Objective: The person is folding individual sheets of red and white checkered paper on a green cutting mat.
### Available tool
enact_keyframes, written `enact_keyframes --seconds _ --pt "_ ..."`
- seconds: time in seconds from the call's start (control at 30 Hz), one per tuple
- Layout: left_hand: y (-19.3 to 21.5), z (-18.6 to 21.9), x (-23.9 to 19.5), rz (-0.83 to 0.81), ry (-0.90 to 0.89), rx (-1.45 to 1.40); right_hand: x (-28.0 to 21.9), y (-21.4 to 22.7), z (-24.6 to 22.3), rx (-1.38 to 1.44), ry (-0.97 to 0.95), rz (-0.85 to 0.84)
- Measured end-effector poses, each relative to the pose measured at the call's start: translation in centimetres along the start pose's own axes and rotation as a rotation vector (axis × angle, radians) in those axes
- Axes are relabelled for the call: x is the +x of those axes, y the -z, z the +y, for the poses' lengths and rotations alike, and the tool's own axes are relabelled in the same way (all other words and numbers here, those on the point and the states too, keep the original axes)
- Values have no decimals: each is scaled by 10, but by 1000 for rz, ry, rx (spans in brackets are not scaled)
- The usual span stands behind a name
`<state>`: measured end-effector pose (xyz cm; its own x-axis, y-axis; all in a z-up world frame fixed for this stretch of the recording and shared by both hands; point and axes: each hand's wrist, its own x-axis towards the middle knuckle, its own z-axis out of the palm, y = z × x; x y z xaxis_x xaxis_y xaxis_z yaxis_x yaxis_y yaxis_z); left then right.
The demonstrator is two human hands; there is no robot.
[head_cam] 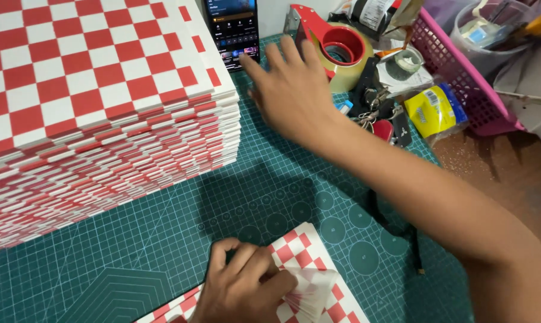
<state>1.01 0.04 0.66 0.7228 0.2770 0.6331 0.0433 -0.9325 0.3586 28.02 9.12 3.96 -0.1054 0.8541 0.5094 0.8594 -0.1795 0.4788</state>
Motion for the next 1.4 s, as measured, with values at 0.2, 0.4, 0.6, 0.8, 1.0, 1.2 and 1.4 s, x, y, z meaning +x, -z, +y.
enact_keyframes --seconds 0.2,0.4,0.6,0.8,1.0,1.2,1.4 --pt "0 -8 -8 -133 -58 -38 -93 94 -7 650 106 51" --pt "1 -3 -8 -175 -24 20 -131 109 -13 761 29 -35" --pt "7 2 -3 -101 -38 13 -51 73 8 434 3 67" --pt "1 -5 -7 -157 -80 65 14 -15 11 162 -50 -104" --pt "4 -1 -7 -127 -22 -62 22 -37 2 89 -58 -167" --pt "2 -1 -9 -144 0 -33 26 -36 1 115 -87 -207" --pt "2 -1 -6 -84 -18 -26 39 -34 -2 107 -112 -327"
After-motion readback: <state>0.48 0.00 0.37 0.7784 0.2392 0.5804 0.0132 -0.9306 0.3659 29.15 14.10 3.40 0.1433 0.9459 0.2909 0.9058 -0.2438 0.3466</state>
